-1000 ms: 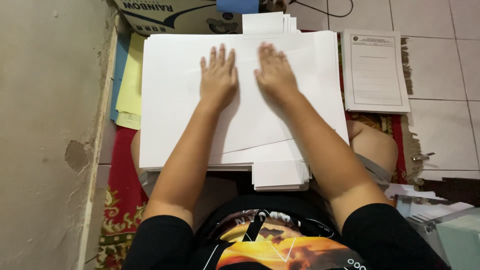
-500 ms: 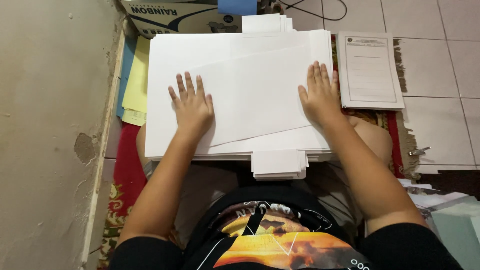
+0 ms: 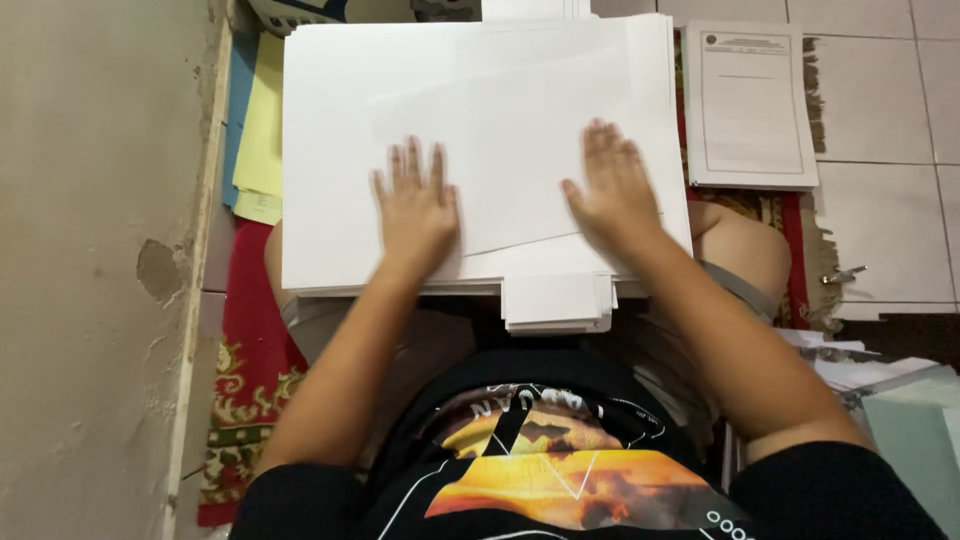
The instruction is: Stacking and aligning large sheets of paper into a neat pile.
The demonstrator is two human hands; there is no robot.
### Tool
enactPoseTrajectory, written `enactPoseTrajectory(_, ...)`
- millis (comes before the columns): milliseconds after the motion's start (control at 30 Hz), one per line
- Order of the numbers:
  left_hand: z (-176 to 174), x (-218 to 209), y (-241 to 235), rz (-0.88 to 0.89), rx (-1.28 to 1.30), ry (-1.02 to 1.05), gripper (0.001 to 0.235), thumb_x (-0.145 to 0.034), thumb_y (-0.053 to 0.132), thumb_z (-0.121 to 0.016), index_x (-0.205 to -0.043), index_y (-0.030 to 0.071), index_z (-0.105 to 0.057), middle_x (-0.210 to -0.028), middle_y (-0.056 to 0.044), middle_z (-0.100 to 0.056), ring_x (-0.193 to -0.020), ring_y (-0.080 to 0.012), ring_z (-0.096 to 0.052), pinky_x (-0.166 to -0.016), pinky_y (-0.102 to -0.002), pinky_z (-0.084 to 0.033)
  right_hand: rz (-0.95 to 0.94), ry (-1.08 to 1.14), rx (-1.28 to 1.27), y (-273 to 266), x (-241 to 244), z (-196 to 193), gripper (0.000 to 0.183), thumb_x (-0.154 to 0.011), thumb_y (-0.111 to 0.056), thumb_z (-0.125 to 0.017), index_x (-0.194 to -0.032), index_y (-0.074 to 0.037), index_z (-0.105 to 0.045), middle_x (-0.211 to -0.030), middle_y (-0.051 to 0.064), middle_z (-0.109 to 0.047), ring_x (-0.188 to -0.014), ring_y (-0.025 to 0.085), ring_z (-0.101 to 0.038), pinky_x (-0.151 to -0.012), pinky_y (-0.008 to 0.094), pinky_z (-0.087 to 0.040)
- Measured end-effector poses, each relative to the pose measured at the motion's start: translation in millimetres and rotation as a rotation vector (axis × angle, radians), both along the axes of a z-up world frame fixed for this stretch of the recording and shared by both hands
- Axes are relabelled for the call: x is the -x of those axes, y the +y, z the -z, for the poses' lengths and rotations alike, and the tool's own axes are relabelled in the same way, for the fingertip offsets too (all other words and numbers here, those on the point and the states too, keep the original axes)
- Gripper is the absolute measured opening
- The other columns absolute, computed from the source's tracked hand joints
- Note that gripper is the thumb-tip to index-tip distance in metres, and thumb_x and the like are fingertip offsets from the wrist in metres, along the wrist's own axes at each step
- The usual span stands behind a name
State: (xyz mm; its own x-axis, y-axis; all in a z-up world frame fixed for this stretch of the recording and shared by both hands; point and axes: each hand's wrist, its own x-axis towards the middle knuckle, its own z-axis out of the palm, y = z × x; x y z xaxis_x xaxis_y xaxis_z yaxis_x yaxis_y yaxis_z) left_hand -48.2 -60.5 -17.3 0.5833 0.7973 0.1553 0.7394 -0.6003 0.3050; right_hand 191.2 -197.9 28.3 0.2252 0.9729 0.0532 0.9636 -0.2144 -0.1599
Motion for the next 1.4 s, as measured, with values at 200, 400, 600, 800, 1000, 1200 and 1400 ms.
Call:
enactPoseTrajectory(200, -12, -13, 20, 0.141, -0.100, 0.127, 0.061, -0.102, 0.029, -0.037, -0.158, 0.005, -0.039, -0.165, -0.024, -0.031, -0.156, -0.0402, -0.015, -0.120, -0.065, -0.003, -0.156, -0.017, -0.032, 30, 9, 11, 0.079, -0.101, -0.045, -0.044, -0.156, 0.012, -0.034, -0.162, 0.033, -0.032, -0.152, 0.045, -0.028, -0.122, 0.055, -0.017)
enactPoseTrajectory(400, 16, -86, 76, 0.232, 0.008, 0.088, 0.064, -0.101, 0.033, -0.032, -0.162, 0.011, -0.026, -0.169, -0.010, -0.020, -0.156, -0.0334, -0.013, -0.120, -0.065, -0.006, -0.190, -0.002, -0.115, 140, 5, 73, 0.065, -0.102, -0.030, -0.035, -0.161, -0.003, -0.029, -0.168, 0.015, -0.027, -0.155, 0.028, -0.024, -0.125, 0.046, -0.018)
enactPoseTrajectory(600, -57, -62, 101, 0.062, 0.274, 0.198, 0.061, -0.108, 0.039, -0.016, -0.162, 0.013, -0.004, -0.171, -0.008, 0.004, -0.157, -0.0238, 0.005, -0.127, -0.050, 0.006, 0.124, 0.220, 0.104, 138, -1, -28, 0.065, -0.109, -0.031, -0.029, -0.163, -0.004, -0.003, -0.172, 0.012, -0.002, -0.159, 0.024, -0.002, -0.128, 0.038, 0.000)
enactPoseTrajectory(800, -58, -26, 109, -0.079, 0.266, 0.216, 0.062, -0.108, 0.037, -0.019, -0.163, 0.012, -0.002, -0.171, -0.007, 0.006, -0.156, -0.0245, 0.008, -0.126, -0.052, 0.006, 0.238, 0.086, 0.213, 110, -49, -22, 0.067, -0.110, -0.038, -0.020, -0.162, -0.002, -0.002, -0.172, 0.014, 0.001, -0.159, 0.025, 0.000, -0.129, 0.040, -0.001)
enactPoseTrajectory(1000, -36, 7, 80, -0.090, 0.185, 0.091, 0.063, -0.106, 0.032, -0.025, -0.163, 0.008, -0.016, -0.170, -0.017, -0.007, -0.156, -0.0338, -0.001, -0.122, -0.060, 0.001, 0.169, 0.113, 0.121, 48, -58, -3, 0.067, -0.107, -0.035, -0.025, -0.162, 0.000, -0.011, -0.171, 0.016, -0.007, -0.158, 0.026, -0.004, -0.127, 0.041, -0.002)
enactPoseTrajectory(1200, -26, 44, -5, 0.003, 0.052, 0.066, 0.062, -0.106, 0.036, -0.033, -0.160, 0.007, -0.033, -0.166, -0.026, -0.023, -0.155, -0.0418, -0.017, -0.120, -0.065, -0.007, 0.127, -0.035, 0.034, -35, -33, 16, 0.069, -0.109, -0.041, -0.033, -0.159, 0.006, -0.031, -0.167, 0.027, -0.027, -0.155, 0.039, -0.023, -0.125, 0.050, -0.016)
enactPoseTrajectory(1400, 7, 66, -52, 0.091, 0.039, 0.036, 0.062, -0.106, 0.039, -0.033, -0.162, 0.012, -0.030, -0.167, -0.023, -0.021, -0.155, -0.0426, -0.014, -0.121, -0.060, -0.006, 0.218, -0.085, -0.068, -68, -9, 18, 0.067, -0.104, -0.040, -0.049, -0.147, 0.012, -0.048, -0.150, 0.033, -0.048, -0.139, 0.045, -0.047, -0.114, 0.053, -0.037)
